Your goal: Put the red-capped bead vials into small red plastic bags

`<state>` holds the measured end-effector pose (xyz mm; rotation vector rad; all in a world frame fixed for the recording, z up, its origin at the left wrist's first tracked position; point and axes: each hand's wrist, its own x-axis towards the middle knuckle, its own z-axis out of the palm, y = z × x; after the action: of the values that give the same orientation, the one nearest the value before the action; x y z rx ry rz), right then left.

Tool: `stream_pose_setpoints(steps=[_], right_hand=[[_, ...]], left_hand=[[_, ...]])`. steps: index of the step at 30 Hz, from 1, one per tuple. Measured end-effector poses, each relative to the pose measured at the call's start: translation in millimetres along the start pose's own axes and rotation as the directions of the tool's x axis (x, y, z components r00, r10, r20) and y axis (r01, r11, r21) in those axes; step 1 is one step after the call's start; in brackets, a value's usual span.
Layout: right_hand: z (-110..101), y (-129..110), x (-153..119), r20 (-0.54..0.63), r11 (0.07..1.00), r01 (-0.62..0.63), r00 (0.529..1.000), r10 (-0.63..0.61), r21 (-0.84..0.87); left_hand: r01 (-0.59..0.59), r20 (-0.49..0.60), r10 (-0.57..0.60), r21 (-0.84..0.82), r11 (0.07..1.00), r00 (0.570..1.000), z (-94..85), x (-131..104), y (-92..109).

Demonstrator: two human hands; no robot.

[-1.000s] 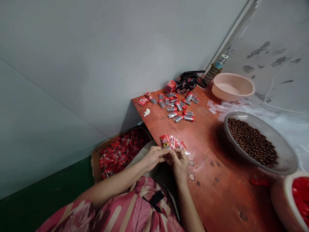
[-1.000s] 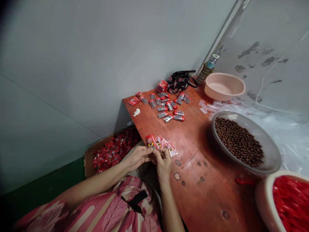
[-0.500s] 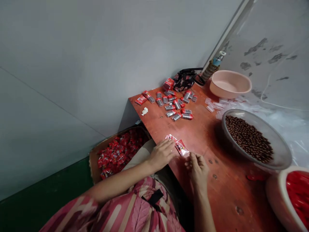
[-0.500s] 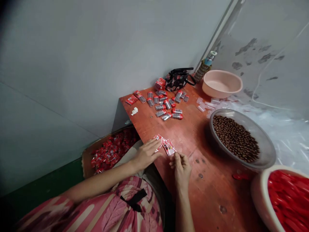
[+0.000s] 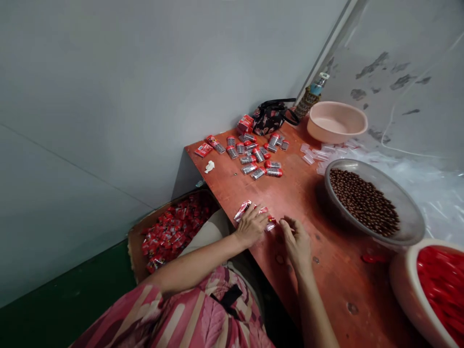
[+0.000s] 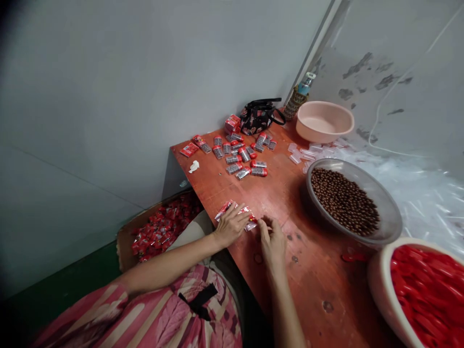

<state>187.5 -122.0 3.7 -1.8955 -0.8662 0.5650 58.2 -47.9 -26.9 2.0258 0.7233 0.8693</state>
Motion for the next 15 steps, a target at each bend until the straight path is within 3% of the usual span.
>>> stream_pose_setpoints(steps=[2,5,9,12,15], right_hand=[[4,-2,10,0.065,0.999,-0.018,0.998,0.015,0.045],[10,-8,20,0.201,0.948,-0.123,0.977,0.065,0.292],[21,-20,23,0.209,0.857,-0.149,0.977,0.049,0.493],[32,-27,22,0.262,0.855,-0.153,0.965,0.021,0.495],[40,-33,33,0.340,0.930,-0.086,0.939,-0.043,0.356]], left_hand=[[0.059,0.014,-0.057,-0.156,0.986,0.998,-9.1,3,10],[0.157,-0.009,-0.171,-0.345,0.925,0.985,-26.3,6,23],[0.298,-0.118,-0.411,-0.515,0.804,0.904,-40.2,6,27],[0.406,0.030,-0.533,-0.685,0.605,0.845,-38.5,6,19],[0.428,0.115,-0.596,-0.803,0.415,0.794,-35.3,7,8]])
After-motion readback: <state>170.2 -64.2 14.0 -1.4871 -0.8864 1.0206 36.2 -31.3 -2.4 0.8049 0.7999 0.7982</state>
